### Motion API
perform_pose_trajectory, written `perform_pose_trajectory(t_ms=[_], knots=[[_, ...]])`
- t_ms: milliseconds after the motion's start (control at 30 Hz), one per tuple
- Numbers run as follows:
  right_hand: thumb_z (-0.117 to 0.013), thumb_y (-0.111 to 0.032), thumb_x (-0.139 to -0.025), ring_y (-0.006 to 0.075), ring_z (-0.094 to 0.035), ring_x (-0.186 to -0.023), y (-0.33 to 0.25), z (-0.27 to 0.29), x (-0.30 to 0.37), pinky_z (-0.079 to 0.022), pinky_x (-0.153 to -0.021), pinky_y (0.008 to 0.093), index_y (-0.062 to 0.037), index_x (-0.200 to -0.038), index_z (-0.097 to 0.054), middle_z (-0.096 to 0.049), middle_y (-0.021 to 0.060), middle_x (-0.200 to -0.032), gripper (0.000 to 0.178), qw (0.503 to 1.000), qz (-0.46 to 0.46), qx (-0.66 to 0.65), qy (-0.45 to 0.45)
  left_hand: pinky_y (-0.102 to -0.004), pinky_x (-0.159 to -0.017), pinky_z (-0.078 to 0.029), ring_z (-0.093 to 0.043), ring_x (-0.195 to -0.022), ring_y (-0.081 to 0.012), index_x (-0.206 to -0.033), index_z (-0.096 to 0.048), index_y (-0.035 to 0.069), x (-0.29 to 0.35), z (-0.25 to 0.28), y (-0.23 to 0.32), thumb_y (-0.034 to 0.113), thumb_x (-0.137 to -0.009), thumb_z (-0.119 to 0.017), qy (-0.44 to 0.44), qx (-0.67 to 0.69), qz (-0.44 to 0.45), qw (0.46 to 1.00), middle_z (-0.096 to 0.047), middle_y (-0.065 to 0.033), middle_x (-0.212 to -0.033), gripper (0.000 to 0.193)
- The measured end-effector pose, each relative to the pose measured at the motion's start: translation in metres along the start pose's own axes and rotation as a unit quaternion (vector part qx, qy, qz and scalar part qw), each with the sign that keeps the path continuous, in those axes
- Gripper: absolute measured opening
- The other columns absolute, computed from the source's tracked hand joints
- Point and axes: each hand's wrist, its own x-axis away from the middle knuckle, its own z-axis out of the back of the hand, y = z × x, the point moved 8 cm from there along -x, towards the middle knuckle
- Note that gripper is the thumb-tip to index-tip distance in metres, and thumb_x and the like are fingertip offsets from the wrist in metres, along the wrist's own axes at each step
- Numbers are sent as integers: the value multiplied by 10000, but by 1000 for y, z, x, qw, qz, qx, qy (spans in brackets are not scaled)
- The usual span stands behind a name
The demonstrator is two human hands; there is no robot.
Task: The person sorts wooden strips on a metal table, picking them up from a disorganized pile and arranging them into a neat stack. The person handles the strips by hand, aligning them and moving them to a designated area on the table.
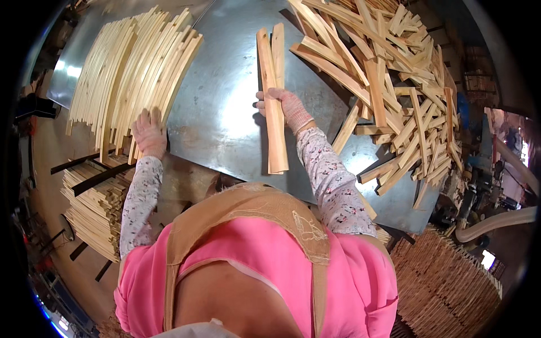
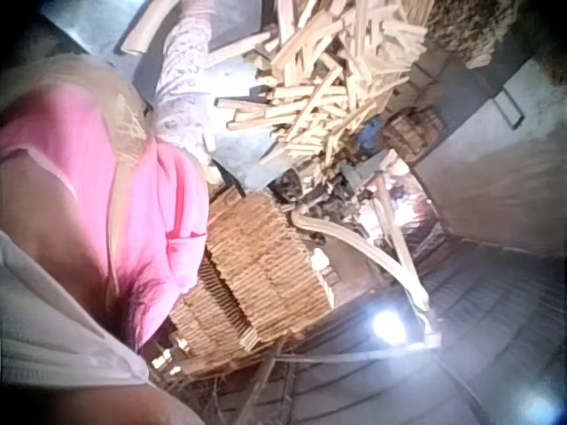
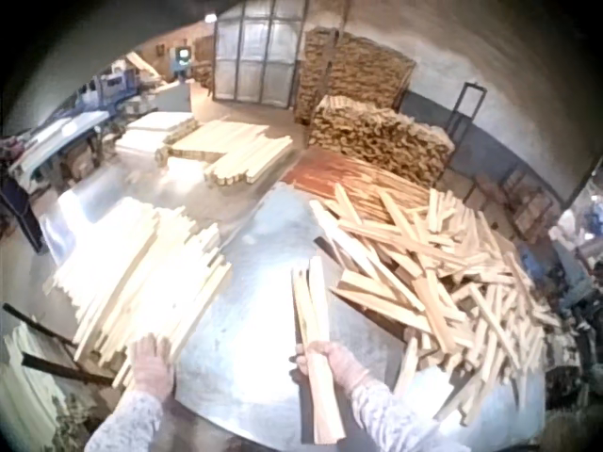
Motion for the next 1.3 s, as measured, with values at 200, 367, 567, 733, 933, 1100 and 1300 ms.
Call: perform_pose_trajectory(t_ms=[200,367,567,733,933,1100,1300], knots=[[-542,-505,-1132,322,-733,-854,62,-35,-36,-637,-779,486,35,-1187,-628,-718,172,-1000,550,998,-19,-51,33,-390,-1170,-478,-618,-1342,-302,-1577,-502,-18,37,-47,155,476,-1074,-690,-246,665,126,694,-630,-191,-1487,730],[-669,-373,-1006,415,-695,-1135,37,-11,40,-538,-1009,462,-59,-1377,-615,-737,238,-1079,489,800,169,568,95,-428,-1164,-470,-610,-1346,-309,-1534,-515,-61,65,-45,192,470,-1040,-739,-361,647,242,627,-646,-231,-1443,758],[-741,-264,-860,428,-545,-1395,71,213,240,-466,-1141,527,-137,-1551,-519,-592,195,-1500,737,609,97,709,342,-497,-1093,-516,-619,-1258,-364,-1369,-678,61,41,-18,32,428,-838,-864,-24,23,28,999,-574,-201,-1500,672],[-733,-265,-880,400,-573,-1378,99,318,290,-464,-1156,500,-178,-1545,-558,-655,177,-1430,693,583,-70,724,363,-494,-1302,-300,-357,-1595,-303,-1726,-273,78,30,-32,17,542,-980,-717,-146,-162,109,970,-391,-198,-1701,984],[-686,-409,-961,404,-674,-1214,20,191,186,-523,-1060,479,-113,-1467,-628,-732,210,-1242,589,828,169,493,210,-467,-1139,-543,-650,-1311,-369,-1518,-574,54,57,3,278,57,-1071,-587,-31,241,-358,902,-615,-219,-1506,446],[-606,-346,-1082,374,-707,-1242,-48,116,77,-524,-1086,401,-31,-1356,-721,-749,234,-1316,433,730,344,576,134,-377,-1004,-555,-689,-1114,-228,-1405,-622,-37,47,14,412,183,-1017,-723,-407,712,95,564,-727,-129,-1226,458],[-748,-313,-904,337,-672,-1206,-150,150,42,-542,-992,494,-146,-1444,-590,-713,103,-1319,587,439,307,799,274,-383,-894,-616,-723,-1011,-231,-1537,-512,-6,6,-44,315,175,-1036,-731,-329,767,227,503,-724,-118,-1160,576]])
